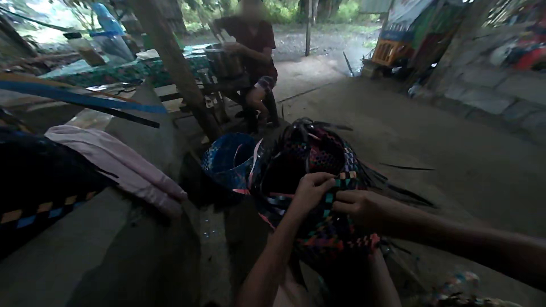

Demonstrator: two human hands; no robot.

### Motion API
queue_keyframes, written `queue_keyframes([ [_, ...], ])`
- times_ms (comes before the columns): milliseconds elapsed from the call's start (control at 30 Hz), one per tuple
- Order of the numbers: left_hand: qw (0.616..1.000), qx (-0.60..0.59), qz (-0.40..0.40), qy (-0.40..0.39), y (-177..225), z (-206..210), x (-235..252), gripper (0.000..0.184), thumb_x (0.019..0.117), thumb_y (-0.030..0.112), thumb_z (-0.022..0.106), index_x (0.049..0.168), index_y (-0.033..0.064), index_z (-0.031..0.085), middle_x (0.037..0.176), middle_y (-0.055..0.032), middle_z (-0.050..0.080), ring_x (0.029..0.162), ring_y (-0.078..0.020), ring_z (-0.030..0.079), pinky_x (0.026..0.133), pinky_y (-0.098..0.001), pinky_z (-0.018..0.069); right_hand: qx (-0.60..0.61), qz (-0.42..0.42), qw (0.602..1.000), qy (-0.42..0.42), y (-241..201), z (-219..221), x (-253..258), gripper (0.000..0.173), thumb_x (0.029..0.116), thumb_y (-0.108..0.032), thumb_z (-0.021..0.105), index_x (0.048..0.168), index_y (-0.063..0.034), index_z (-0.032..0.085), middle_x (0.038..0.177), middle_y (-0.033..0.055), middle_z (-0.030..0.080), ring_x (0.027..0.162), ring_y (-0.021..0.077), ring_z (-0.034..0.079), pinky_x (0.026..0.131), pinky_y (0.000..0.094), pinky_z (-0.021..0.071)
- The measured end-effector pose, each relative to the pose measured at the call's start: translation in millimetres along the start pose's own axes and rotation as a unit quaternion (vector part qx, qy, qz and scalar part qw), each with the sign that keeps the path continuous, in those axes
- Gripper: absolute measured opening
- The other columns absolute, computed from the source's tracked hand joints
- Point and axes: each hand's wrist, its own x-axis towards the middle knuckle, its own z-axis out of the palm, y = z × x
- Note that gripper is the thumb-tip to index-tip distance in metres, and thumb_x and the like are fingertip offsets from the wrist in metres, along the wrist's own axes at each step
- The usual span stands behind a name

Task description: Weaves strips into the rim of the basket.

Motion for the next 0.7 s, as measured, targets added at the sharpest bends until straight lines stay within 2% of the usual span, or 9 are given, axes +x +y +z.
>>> queue_keyframes([
  [100, 1.0, 0.001, 0.012, -0.005, 3.0, 4.2, 1.0, 0.025, 0.1054, 0.011, 0.053, 0.12, -0.0037, 0.067, 0.105, -0.0078, 0.069, 0.089, -0.0025, 0.062, 0.084, -0.0224, 0.051, -0.024, -0.032, 0.998, 0.05, -9.0, -5.2, 7.3, 0.017, 0.0834, 0.013, 0.064, 0.097, 0.0033, 0.068, 0.087, 0.0182, 0.064, 0.077, 0.0312, 0.068, 0.068, 0.0372, 0.0595],
  [167, 1.0, 0.013, 0.023, -0.01, 3.7, 6.1, 0.4, 0.025, 0.1054, 0.011, 0.052, 0.119, -0.004, 0.067, 0.102, -0.0075, 0.069, 0.087, -0.002, 0.062, 0.082, -0.0221, 0.0508, -0.03, -0.025, 0.999, 0.029, -3.0, -2.8, 8.9, 0.018, 0.0808, 0.015, 0.066, 0.096, 0.0052, 0.068, 0.094, 0.0218, 0.067, 0.084, 0.0361, 0.07, 0.071, 0.0426, 0.0602],
  [233, 0.999, 0.023, 0.022, -0.013, 4.9, 6.0, -0.7, 0.026, 0.1055, 0.01, 0.052, 0.12, -0.0043, 0.067, 0.106, -0.0093, 0.07, 0.091, -0.0037, 0.063, 0.086, -0.0233, 0.0511, -0.03, -0.018, 0.999, 0.019, 3.7, 0.7, 8.5, 0.018, 0.0815, 0.016, 0.065, 0.096, 0.0058, 0.069, 0.103, 0.0229, 0.068, 0.096, 0.0375, 0.069, 0.08, 0.0432, 0.0598],
  [300, 0.999, 0.023, 0.025, -0.009, 5.2, 6.8, -1.2, 0.025, 0.1052, 0.009, 0.052, 0.119, -0.0049, 0.067, 0.107, -0.0106, 0.07, 0.093, -0.0048, 0.063, 0.087, -0.0239, 0.0508, -0.041, -0.016, 0.999, 0.016, 3.9, 0.2, 8.5, 0.015, 0.0842, 0.015, 0.064, 0.095, 0.0062, 0.069, 0.103, 0.0228, 0.068, 0.097, 0.0369, 0.069, 0.08, 0.0412, 0.0599],
  [400, 0.999, 0.027, 0.031, -0.008, 5.5, 7.7, -0.4, 0.025, 0.105, 0.009, 0.052, 0.119, -0.0048, 0.067, 0.107, -0.0104, 0.069, 0.093, -0.0047, 0.063, 0.087, -0.0235, 0.0509, -0.043, -0.001, 0.999, -0.003, -0.1, -3.9, 8.9, 0.012, 0.0849, 0.015, 0.064, 0.094, 0.0076, 0.068, 0.105, 0.0242, 0.067, 0.096, 0.0392, 0.069, 0.079, 0.0436, 0.0598],
  [467, 0.999, 0.03, 0.031, -0.006, 3.9, 6.6, -0.3, 0.026, 0.105, 0.009, 0.052, 0.12, -0.0054, 0.067, 0.109, -0.0118, 0.069, 0.094, -0.0066, 0.063, 0.088, -0.0253, 0.0511, -0.025, 0.035, 0.999, -0.032, 0.2, -7.0, 7.8, 0.014, 0.0859, 0.015, 0.063, 0.098, 0.0107, 0.068, 0.115, 0.027, 0.067, 0.102, 0.0427, 0.068, 0.086, 0.0491, 0.0581],
  [533, 1.0, 0.021, 0.023, 0.0, 4.0, 5.6, -0.9, 0.025, 0.1045, 0.009, 0.053, 0.119, -0.0045, 0.067, 0.106, -0.0093, 0.07, 0.092, -0.0041, 0.063, 0.087, -0.0237, 0.0512, -0.035, 0.081, 0.994, -0.071, -1.6, -12.4, 8.0, 0.014, 0.0894, 0.015, 0.059, 0.102, 0.0129, 0.065, 0.12, 0.0278, 0.064, 0.1, 0.0426, 0.068, 0.084, 0.0495, 0.0574],
  [600, 1.0, 0.02, 0.024, -0.001, 6.5, 6.8, -1.3, 0.024, 0.1041, 0.007, 0.053, 0.119, -0.0053, 0.067, 0.105, -0.0087, 0.069, 0.091, -0.003, 0.062, 0.085, -0.0226, 0.0507, -0.048, 0.106, 0.989, -0.09, -14.4, -19.6, 11.6, 0.018, 0.092, 0.014, 0.057, 0.109, 0.0152, 0.063, 0.119, 0.029, 0.062, 0.097, 0.0429, 0.067, 0.081, 0.0485, 0.0566],
  [700, 0.999, 0.041, 0.034, -0.008, 11.3, 9.1, -2.0, 0.026, 0.1047, 0.008, 0.052, 0.12, -0.0058, 0.067, 0.108, -0.0108, 0.069, 0.093, -0.0033, 0.062, 0.087, -0.0219, 0.05, -0.078, 0.039, 0.996, 0.032, -22.8, -10.5, 11.7, 0.018, 0.0877, 0.012, 0.062, 0.105, 0.0091, 0.067, 0.106, 0.0227, 0.068, 0.091, 0.035, 0.072, 0.077, 0.04, 0.0607],
])
